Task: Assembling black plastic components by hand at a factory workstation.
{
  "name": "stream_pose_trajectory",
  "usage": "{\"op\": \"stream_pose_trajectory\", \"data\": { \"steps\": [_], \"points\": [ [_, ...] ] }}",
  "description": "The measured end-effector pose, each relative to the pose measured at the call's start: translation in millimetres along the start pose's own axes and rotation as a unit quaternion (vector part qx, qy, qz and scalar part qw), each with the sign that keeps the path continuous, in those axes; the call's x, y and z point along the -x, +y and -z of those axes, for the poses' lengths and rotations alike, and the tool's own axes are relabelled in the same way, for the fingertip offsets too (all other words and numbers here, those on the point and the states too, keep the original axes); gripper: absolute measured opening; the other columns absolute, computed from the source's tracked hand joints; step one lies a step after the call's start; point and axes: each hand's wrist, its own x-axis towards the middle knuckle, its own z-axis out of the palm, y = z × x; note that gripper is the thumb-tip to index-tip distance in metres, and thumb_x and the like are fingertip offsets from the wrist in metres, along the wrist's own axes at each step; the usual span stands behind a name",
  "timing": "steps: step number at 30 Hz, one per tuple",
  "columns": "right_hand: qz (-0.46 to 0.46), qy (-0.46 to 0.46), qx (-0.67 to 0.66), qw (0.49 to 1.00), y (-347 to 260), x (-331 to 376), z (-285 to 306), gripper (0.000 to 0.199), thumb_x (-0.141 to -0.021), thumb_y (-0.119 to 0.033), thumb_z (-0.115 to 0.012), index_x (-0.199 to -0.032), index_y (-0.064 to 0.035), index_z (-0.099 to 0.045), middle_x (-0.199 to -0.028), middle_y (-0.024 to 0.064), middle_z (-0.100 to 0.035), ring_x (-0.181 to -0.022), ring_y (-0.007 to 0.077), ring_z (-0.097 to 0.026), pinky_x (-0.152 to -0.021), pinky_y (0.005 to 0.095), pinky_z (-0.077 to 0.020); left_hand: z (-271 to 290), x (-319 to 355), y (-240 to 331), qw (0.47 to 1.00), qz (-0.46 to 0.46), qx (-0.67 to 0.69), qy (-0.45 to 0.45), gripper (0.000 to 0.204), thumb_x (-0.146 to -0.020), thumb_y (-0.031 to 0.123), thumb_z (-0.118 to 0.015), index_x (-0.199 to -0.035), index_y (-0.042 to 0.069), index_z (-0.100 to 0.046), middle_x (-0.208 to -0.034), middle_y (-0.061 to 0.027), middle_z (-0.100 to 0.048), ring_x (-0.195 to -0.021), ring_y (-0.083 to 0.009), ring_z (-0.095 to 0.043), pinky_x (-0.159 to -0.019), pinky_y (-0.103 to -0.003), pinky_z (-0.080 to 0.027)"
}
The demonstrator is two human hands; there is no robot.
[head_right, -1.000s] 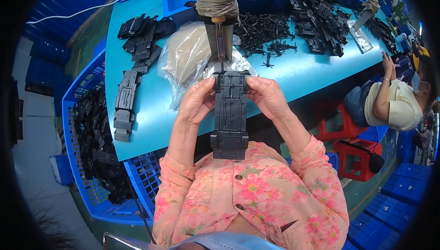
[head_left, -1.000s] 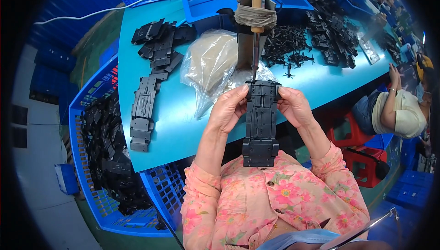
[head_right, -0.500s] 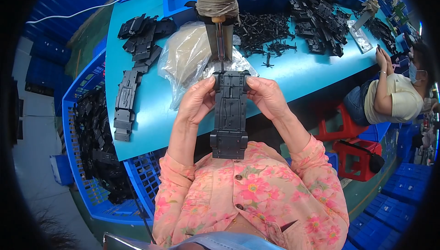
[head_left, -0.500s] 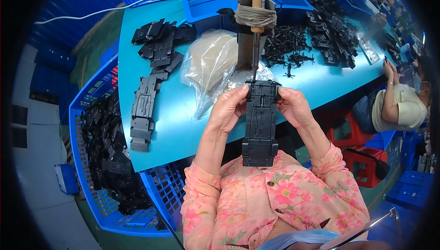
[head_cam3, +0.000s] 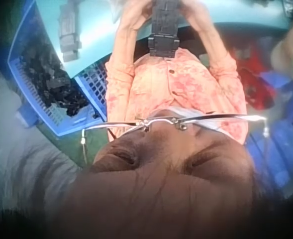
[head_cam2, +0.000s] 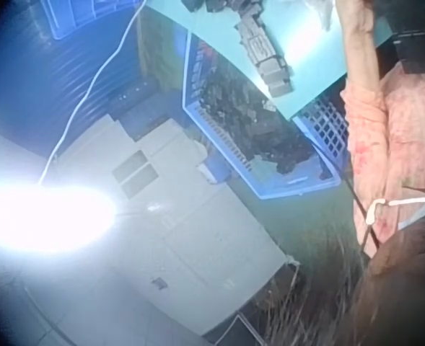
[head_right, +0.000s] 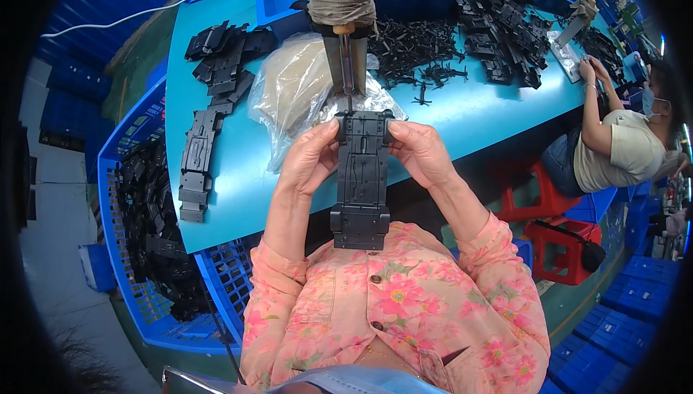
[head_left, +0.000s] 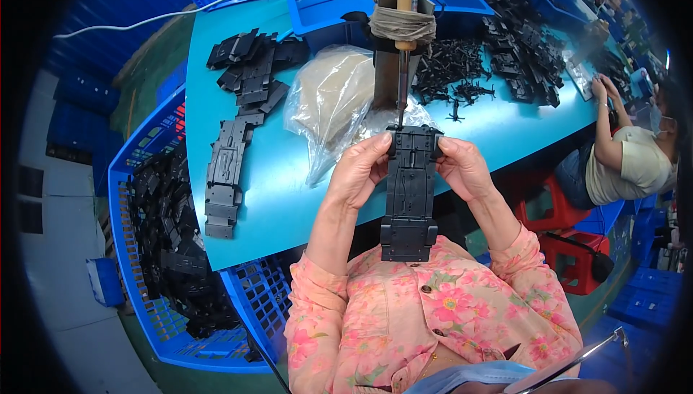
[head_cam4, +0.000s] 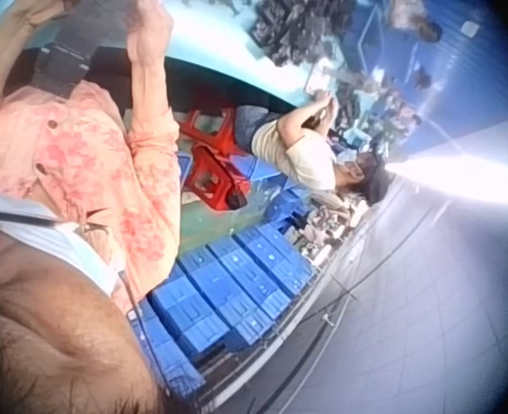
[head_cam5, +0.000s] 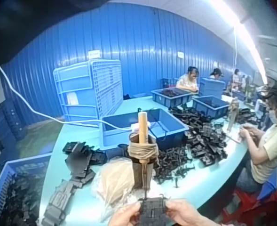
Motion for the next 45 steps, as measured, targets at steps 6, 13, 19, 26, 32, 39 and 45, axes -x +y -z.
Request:
{"op": "stream_pose_trajectory", "data": {
  "steps": [6,13,19,26,32,39,45],
  "points": [
    [-0.003,-0.005,0.001,1.0,1,1,-1,0.026,-0.084,-0.023,-0.055,-0.097,-0.0007,-0.06,-0.091,0.0058,-0.061,-0.082,0.0127,-0.055,-0.078,0.0292,-0.0425,1,0,0,1.0,-0.003,-0.009,-0.001,0.028,-0.083,0.026,-0.057,-0.1,0.003,-0.059,-0.084,0.0004,-0.06,-0.071,-0.0063,-0.054,-0.064,-0.02,-0.044],
    [-0.035,0.015,0.011,0.999,7,-2,2,0.026,-0.084,-0.02,-0.054,-0.103,-0.0019,-0.054,-0.091,0.0052,-0.06,-0.08,0.012,-0.056,-0.072,0.0265,-0.044,8,2,2,0.999,0.005,-0.033,0.016,0.027,-0.083,0.025,-0.057,-0.099,0.003,-0.058,-0.084,0.0001,-0.06,-0.071,-0.0062,-0.054,-0.065,-0.02,-0.044],
    [-0.067,0.007,-0.018,0.998,8,-10,-9,0.026,-0.084,-0.015,-0.053,-0.107,-0.0018,-0.051,-0.092,0.0053,-0.06,-0.079,0.0122,-0.056,-0.073,0.0268,-0.0444,17,7,9,0.999,0.0,-0.041,0.034,0.027,-0.083,0.025,-0.056,-0.097,0.002,-0.059,-0.082,-0.0006,-0.06,-0.069,-0.0069,-0.054,-0.064,-0.021,-0.045],
    [-0.093,-0.024,-0.066,0.993,15,-20,-16,0.018,-0.084,-0.017,-0.054,-0.097,-0.0038,-0.053,-0.089,0.0049,-0.06,-0.079,0.0132,-0.056,-0.074,0.028,-0.0443,16,14,22,0.999,-0.013,-0.013,0.044,0.022,-0.084,0.022,-0.055,-0.093,0.002,-0.058,-0.08,-0.0025,-0.06,-0.067,-0.0067,-0.054,-0.061,-0.02,-0.045],
    [-0.094,-0.024,-0.063,0.993,16,-23,-18,0.017,-0.083,-0.019,-0.056,-0.092,-0.0046,-0.056,-0.089,0.0054,-0.06,-0.079,0.0135,-0.056,-0.075,0.0285,-0.0442,19,14,24,0.999,-0.02,-0.007,0.042,0.02,-0.085,0.021,-0.054,-0.092,0.003,-0.057,-0.08,-0.0017,-0.06,-0.065,-0.0057,-0.053,-0.059,-0.019,-0.045],
    [-0.085,-0.028,-0.058,0.994,13,-21,-19,0.017,-0.083,-0.02,-0.057,-0.089,-0.0051,-0.056,-0.088,0.0056,-0.061,-0.078,0.0135,-0.057,-0.073,0.0286,-0.0447,26,12,22,0.999,-0.015,-0.018,0.028,0.02,-0.085,0.021,-0.054,-0.092,0.003,-0.058,-0.081,-0.0023,-0.061,-0.066,-0.0056,-0.054,-0.06,-0.019,-0.046],
    [-0.07,-0.034,-0.035,0.996,15,-21,-17,0.018,-0.082,-0.021,-0.057,-0.089,-0.0049,-0.056,-0.087,0.0054,-0.061,-0.078,0.0134,-0.057,-0.073,0.0286,-0.0449,18,13,24,0.999,-0.02,-0.017,0.034,0.019,-0.085,0.02,-0.054,-0.091,0.003,-0.058,-0.08,-0.0017,-0.061,-0.068,-0.005,-0.054,-0.061,-0.019,-0.045]
  ]
}}
